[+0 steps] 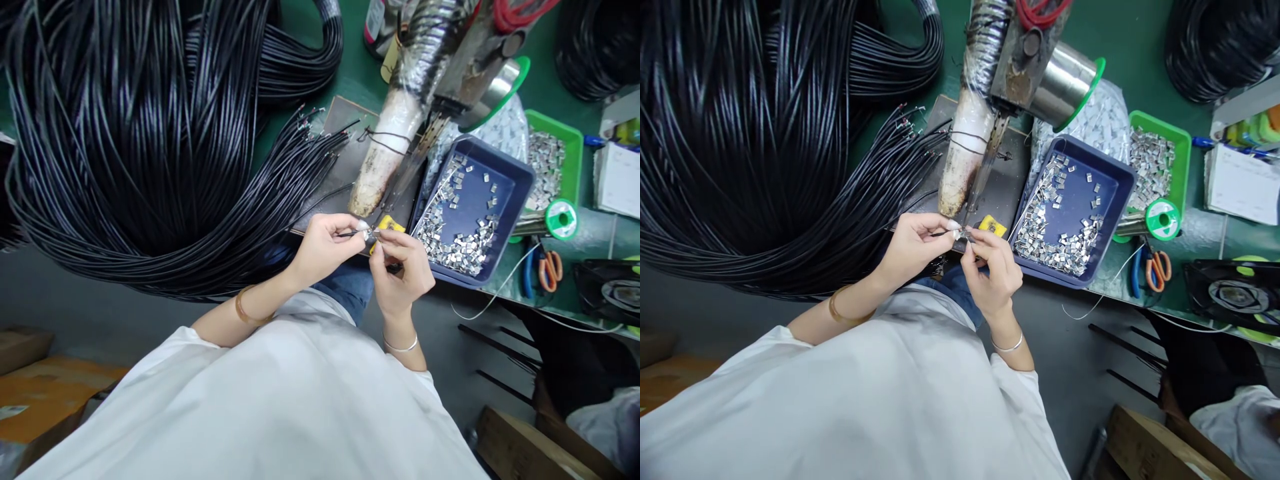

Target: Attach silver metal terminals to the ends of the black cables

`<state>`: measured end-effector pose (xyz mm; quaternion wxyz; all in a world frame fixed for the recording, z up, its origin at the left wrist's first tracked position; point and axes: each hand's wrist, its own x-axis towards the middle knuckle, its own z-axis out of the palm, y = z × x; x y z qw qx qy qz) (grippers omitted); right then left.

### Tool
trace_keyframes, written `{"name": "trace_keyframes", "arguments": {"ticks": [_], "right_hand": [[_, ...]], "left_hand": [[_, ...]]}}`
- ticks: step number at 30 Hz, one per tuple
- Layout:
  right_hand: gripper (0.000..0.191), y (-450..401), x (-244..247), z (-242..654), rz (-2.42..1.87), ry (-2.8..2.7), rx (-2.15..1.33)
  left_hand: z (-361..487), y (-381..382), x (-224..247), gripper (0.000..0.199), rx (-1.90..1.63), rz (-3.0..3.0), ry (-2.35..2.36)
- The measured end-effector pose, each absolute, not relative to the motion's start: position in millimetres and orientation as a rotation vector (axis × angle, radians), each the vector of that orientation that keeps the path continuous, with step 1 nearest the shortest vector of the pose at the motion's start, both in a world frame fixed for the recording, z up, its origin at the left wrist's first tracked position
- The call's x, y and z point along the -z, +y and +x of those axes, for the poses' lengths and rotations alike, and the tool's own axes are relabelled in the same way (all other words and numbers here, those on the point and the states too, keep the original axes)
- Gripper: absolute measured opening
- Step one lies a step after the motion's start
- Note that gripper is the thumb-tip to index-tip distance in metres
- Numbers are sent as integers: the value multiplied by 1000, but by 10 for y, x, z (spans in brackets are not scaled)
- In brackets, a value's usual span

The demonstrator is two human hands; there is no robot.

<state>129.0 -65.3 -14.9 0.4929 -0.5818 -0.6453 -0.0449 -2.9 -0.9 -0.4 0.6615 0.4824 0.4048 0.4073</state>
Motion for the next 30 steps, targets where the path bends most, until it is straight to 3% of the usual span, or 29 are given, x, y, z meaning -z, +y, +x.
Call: {"name": "trace_keyframes", "arguments": {"ticks": [30], "right_hand": [[16,-655,131,1280,-1451,-1572,150]], "left_hand": [[-32,-29,31,11,-892,1105,876]]}}
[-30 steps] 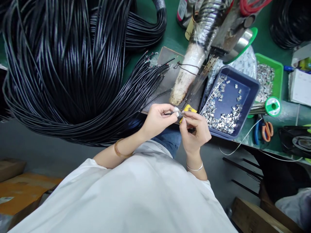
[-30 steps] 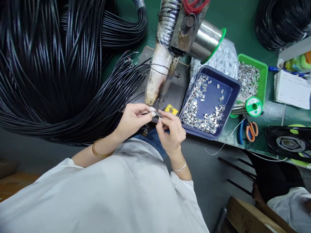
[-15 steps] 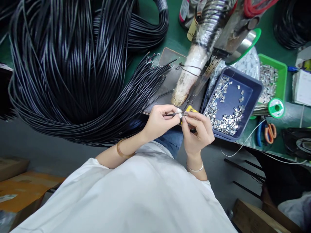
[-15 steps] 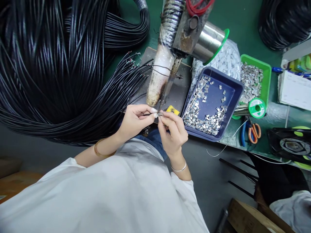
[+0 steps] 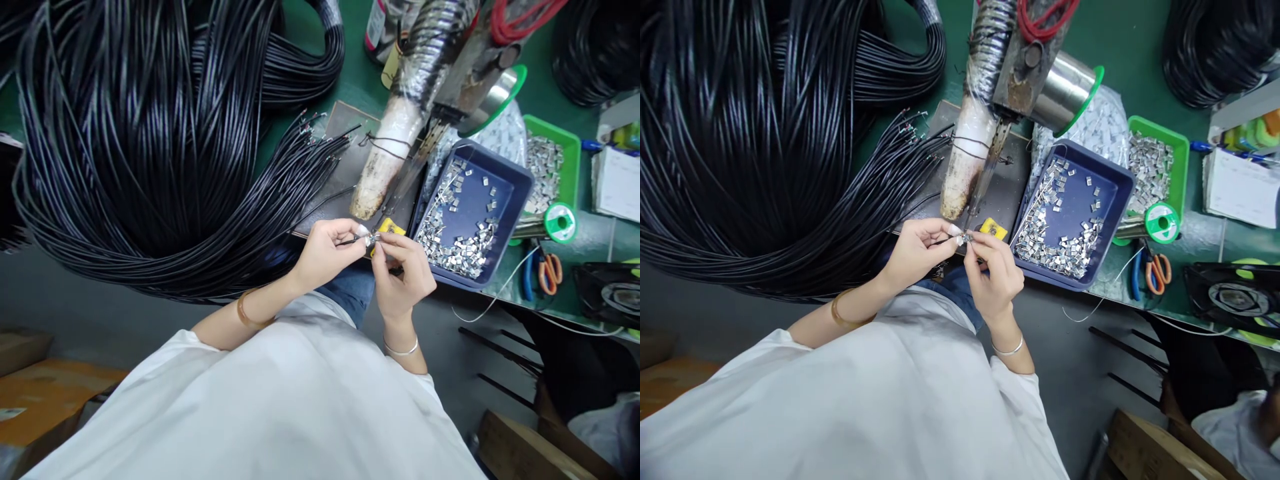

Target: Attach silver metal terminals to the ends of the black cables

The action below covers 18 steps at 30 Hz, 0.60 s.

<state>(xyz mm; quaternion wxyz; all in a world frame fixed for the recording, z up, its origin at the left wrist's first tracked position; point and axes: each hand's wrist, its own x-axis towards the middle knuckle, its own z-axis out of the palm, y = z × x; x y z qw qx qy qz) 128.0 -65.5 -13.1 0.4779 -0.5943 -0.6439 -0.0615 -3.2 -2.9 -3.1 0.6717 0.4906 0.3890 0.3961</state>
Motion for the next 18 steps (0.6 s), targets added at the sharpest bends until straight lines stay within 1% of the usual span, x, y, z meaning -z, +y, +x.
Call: {"name": "trace_keyframes", "arguments": {"ticks": [7,14,18], "right_hand": [[16,-660,100,1260,-1452,-1556,172],[18,-684,149,1265,-1428,-1579,194],[11,-690,95,1277,-1501,-1489,-98]], "left_hand": [[-41,-70,34,12,-937,1227,868],[-51,-85,80,13,-893,1157,863],[-76,-97,44,15,-886,1148,856]]}}
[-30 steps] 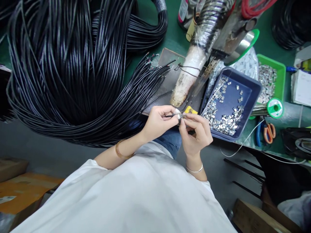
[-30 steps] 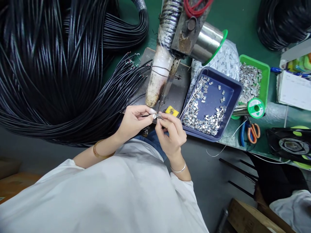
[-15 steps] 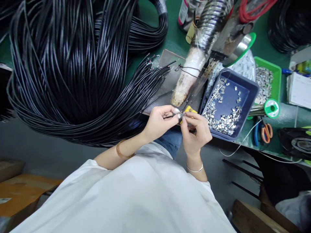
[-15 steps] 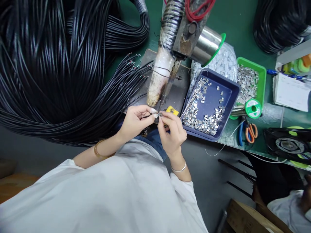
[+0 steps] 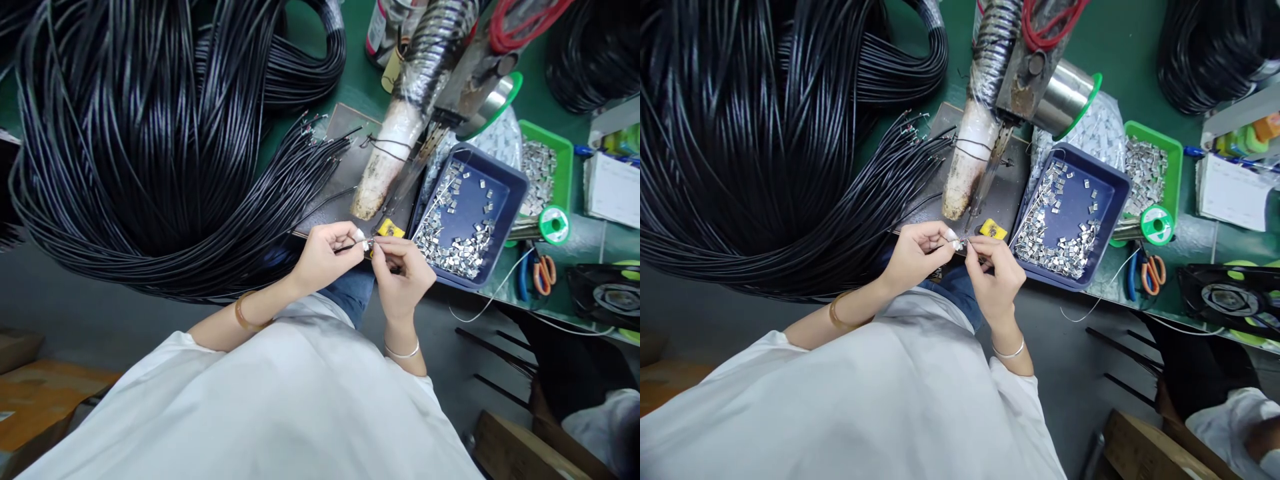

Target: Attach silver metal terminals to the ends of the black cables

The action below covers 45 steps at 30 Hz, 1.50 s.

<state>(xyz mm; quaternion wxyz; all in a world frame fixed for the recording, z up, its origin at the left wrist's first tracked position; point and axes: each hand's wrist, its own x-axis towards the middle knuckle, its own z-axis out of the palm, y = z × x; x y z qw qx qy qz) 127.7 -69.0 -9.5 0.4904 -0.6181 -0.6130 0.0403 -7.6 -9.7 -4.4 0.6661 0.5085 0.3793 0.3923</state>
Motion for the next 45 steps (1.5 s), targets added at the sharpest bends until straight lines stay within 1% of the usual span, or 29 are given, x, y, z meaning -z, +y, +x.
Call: {"name": "trace_keyframes", "arguments": {"ticks": [2,5,9,13,18,22,25,33,40,45], "right_hand": [[11,-709,63,1280,-1493,-1448,-186],[16,-745,48,1280,-1434,-1543,-59],[22,-749,90,1276,-1386,-1638,122],[19,-713,139,1264,-1447,-1578,134],[21,-678,148,1255,-1437,-1614,205],[16,-644,129,1273,-1444,-1604,128],[16,-617,116,1281,-1441,-1589,81],[17,-593,59,1262,-1449,-1598,102],[16,-661,73,1271,-1453,-1656,74],[16,-707,-31,1309,-1506,-1583,21]], "left_hand": [[-97,-112,37,13,-872,1178,825],[-120,-128,46,10,-886,1210,802],[-126,-118,64,11,-918,1192,811],[-132,-108,87,12,-898,1200,750],[-160,-92,114,16,-939,1337,798],[-173,-52,103,16,-987,1465,807],[-167,-20,91,16,-1027,1562,825],[-190,36,19,16,-1124,1771,833],[-231,2,38,16,-1025,1784,844],[-208,-56,53,14,-980,1741,862]]}}
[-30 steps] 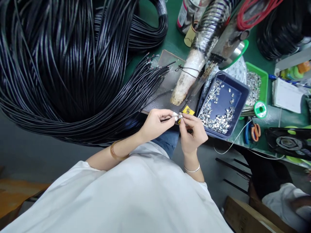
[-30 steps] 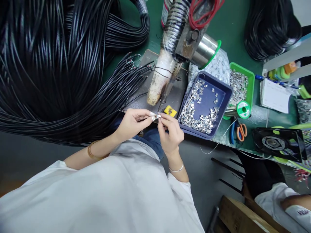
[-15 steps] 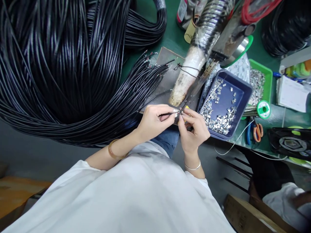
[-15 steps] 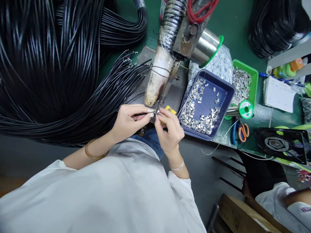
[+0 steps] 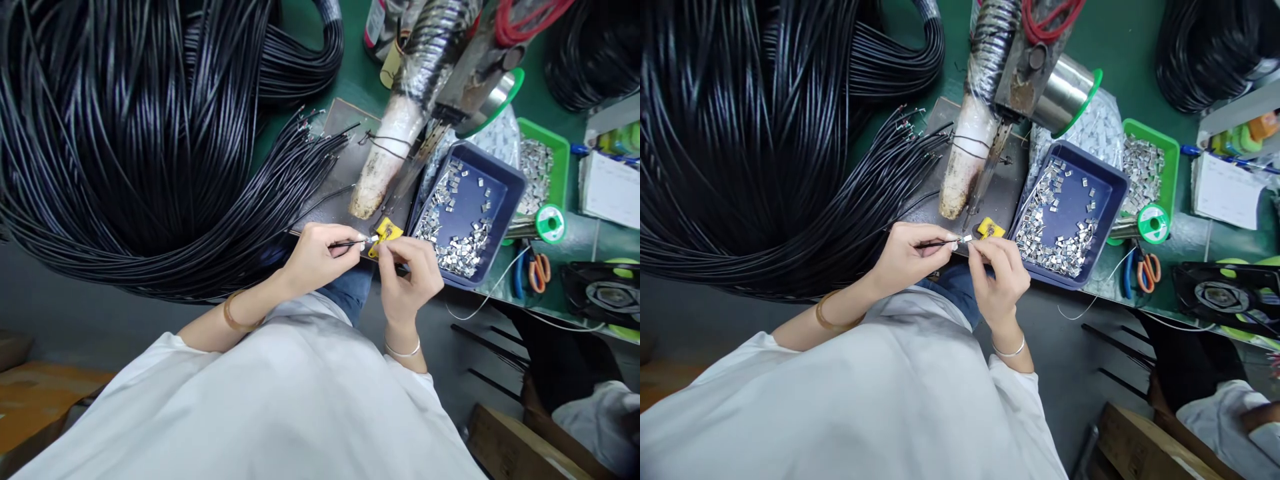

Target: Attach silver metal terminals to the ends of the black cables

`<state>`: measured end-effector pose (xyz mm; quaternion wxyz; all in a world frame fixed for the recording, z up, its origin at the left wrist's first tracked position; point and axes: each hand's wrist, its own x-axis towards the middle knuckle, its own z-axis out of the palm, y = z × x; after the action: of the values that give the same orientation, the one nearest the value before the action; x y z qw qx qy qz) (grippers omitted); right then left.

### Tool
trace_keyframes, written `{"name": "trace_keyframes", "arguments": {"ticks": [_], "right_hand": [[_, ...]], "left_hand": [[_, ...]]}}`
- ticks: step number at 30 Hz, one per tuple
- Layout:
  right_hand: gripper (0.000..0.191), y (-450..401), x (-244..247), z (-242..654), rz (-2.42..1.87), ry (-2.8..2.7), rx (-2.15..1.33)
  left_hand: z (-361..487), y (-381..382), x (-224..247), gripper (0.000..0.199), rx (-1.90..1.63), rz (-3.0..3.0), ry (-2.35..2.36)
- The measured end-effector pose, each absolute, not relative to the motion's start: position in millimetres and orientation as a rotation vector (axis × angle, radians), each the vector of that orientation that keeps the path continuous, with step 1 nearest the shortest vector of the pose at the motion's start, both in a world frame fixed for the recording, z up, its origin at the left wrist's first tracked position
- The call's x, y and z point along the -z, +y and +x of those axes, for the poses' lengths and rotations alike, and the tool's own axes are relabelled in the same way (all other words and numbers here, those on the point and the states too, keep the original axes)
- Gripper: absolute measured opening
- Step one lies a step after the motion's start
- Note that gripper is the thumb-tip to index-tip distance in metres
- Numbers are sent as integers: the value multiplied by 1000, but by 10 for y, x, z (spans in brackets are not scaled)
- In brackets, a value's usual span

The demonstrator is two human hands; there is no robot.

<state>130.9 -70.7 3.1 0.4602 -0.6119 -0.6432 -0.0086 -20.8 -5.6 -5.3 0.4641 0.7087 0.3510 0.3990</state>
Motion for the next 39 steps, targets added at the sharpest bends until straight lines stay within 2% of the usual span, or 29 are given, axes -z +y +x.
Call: {"name": "trace_keyframes", "arguments": {"ticks": [5,7,9,11,14,18,24,39], "right_hand": [[10,-740,-85,1271,-1547,-1667,-128],[3,-738,-66,1266,-1556,-1565,-339],[6,-733,-40,1275,-1532,-1456,-617],[8,-735,-18,1289,-1501,-1394,-753],[7,-752,-9,1297,-1483,-1316,-474],[23,-763,-14,1286,-1370,-1211,-150],[9,-725,72,1270,-1457,-1405,-118],[16,-599,137,1270,-1433,-1501,57]], "left_hand": [[-215,-115,53,12,-1028,1833,831],[-219,-135,55,13,-1009,1740,807],[-220,-148,56,15,-961,1551,747],[-217,-153,55,16,-912,1359,694],[-207,-147,56,15,-907,1212,724],[-188,-122,62,13,-937,1191,840],[-144,-73,68,12,-960,1136,806],[-55,2,21,9,-994,1211,878]]}}
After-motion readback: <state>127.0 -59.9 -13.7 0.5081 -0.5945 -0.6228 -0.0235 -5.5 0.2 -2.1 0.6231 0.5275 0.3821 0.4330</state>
